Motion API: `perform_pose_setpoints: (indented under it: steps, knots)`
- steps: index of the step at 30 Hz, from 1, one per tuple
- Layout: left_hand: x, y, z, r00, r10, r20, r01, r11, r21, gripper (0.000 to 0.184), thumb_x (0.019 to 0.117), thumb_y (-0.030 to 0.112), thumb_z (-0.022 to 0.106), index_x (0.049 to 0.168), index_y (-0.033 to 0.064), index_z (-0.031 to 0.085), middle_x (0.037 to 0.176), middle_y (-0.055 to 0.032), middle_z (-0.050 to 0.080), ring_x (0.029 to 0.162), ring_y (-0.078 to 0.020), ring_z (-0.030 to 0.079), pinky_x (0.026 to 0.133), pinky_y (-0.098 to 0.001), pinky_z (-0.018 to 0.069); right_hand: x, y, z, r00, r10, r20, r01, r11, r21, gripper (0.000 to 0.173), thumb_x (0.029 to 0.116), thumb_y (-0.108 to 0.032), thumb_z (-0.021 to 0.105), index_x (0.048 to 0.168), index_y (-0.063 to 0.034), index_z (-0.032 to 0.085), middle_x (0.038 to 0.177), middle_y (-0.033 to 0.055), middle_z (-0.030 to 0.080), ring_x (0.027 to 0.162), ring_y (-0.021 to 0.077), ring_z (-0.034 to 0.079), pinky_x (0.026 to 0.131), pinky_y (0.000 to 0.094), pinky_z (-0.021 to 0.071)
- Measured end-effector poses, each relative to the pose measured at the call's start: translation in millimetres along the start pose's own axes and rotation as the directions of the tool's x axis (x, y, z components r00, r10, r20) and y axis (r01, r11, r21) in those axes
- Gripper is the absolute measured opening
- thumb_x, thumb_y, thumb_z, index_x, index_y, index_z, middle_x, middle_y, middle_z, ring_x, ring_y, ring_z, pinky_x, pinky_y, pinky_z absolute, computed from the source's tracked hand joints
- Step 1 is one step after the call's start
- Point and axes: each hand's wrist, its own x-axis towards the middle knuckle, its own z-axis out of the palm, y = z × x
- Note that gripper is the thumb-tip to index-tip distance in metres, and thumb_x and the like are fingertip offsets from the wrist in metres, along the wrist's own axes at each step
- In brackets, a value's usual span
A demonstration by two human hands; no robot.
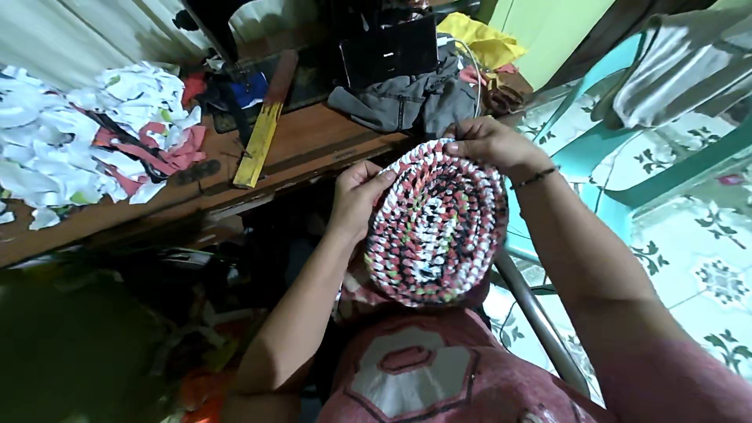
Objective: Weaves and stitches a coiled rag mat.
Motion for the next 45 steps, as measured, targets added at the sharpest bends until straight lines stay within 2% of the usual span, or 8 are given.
perform_pose_setpoints:
  steps: [3,11,17,22,32,38,42,45]
  knots:
    - [-26,-3,11,0.995,-0.088,0.055,0.091,0.995,-0.043,0.012,0.0997,0.015,0.063,0.089,0.0105,0.063,0.066,0.0008,0.053,0.049,-0.0044,0.046,0.045,-0.0181,0.0408,12,-12,-17,0.984,0.008,0.18,0.007,0.996,-0.084,0.006,0.0946,-0.01,0.064,0.09,-0.0102,0.069,0.07,-0.0068,0.064,0.057,-0.0011,0.057,0.052,0.0171,0.0499]
    - [-61,-23,-11,0.997,-0.052,0.057,0.047,0.995,0.09,0.009,0.0938,0.01,0.07,0.101,0.0066,0.074,0.098,-0.003,0.069,0.073,-0.0093,0.062,0.064,-0.0255,0.0553,18,2,29,0.972,-0.022,0.236,0.056,0.989,-0.136,0.004,0.0916,-0.005,0.066,0.091,-0.0052,0.07,0.071,-0.0071,0.063,0.058,-0.0038,0.053,0.054,0.015,0.046]
    - [-49,-21,-14,0.997,0.004,-0.079,0.011,0.981,0.194,0.01,0.1011,0.01,0.062,0.108,0.0039,0.066,0.083,-0.0038,0.066,0.056,-0.0083,0.059,0.05,-0.0227,0.0528,34,12,21,0.972,0.022,0.234,-0.007,0.998,-0.066,0.007,0.0946,-0.008,0.066,0.089,-0.0071,0.069,0.068,-0.0069,0.063,0.055,-0.0028,0.055,0.051,0.0158,0.0471]
    - [-6,-5,-26,0.99,0.109,-0.086,-0.082,0.958,0.275,0.013,0.1015,0.012,0.061,0.109,0.0023,0.066,0.096,-0.0035,0.067,0.083,-0.0081,0.064,0.075,-0.0259,0.0557,34,-4,23,0.999,0.044,0.031,-0.045,0.998,0.033,0.011,0.0976,-0.011,0.063,0.088,-0.0127,0.066,0.068,-0.0095,0.061,0.054,-0.0033,0.051,0.05,0.0153,0.0439]
    - [-6,5,-33,0.999,0.017,0.039,-0.025,0.976,0.214,0.015,0.0918,0.007,0.074,0.105,0.0017,0.07,0.091,-0.0041,0.073,0.082,-0.0094,0.069,0.077,-0.0272,0.0597,-37,17,92,0.914,0.156,-0.376,-0.024,0.942,0.334,0.012,0.1012,-0.012,0.055,0.099,-0.0116,0.067,0.077,-0.006,0.065,0.064,-0.0004,0.059,0.058,0.0177,0.0525]
    - [-11,0,-15,0.994,0.031,0.101,-0.052,0.976,0.21,0.01,0.0955,0.009,0.07,0.103,0.0027,0.071,0.089,-0.0017,0.072,0.079,-0.0058,0.067,0.074,-0.023,0.0574,-58,21,79,0.935,0.099,-0.34,0.002,0.958,0.286,0.012,0.0992,-0.016,0.06,0.099,-0.0125,0.071,0.069,-0.0065,0.063,0.048,-0.0037,0.049,0.042,0.0122,0.0406]
    - [-14,-6,-9,0.993,0.058,0.1,-0.074,0.982,0.173,0.01,0.0971,0.011,0.068,0.103,0.0031,0.071,0.089,-0.0017,0.071,0.079,-0.0066,0.066,0.074,-0.0238,0.0568,-52,19,70,0.934,0.08,-0.347,0.006,0.971,0.238,0.05,0.1092,-0.039,0.03,0.121,-0.0115,0.07,0.111,-0.003,0.074,0.095,0.0029,0.068,0.082,0.0227,0.0572]
    - [-15,-9,-7,0.992,0.084,0.093,-0.099,0.982,0.16,0.01,0.0969,0.011,0.068,0.103,0.0034,0.071,0.09,-0.0021,0.071,0.081,-0.0076,0.066,0.075,-0.0244,0.0571,-30,26,63,0.919,0.076,-0.386,0.014,0.974,0.225,0.053,0.11,-0.033,0.02,0.12,-0.0093,0.067,0.123,-0.0018,0.071,0.101,0.0022,0.065,0.088,0.0229,0.0524]
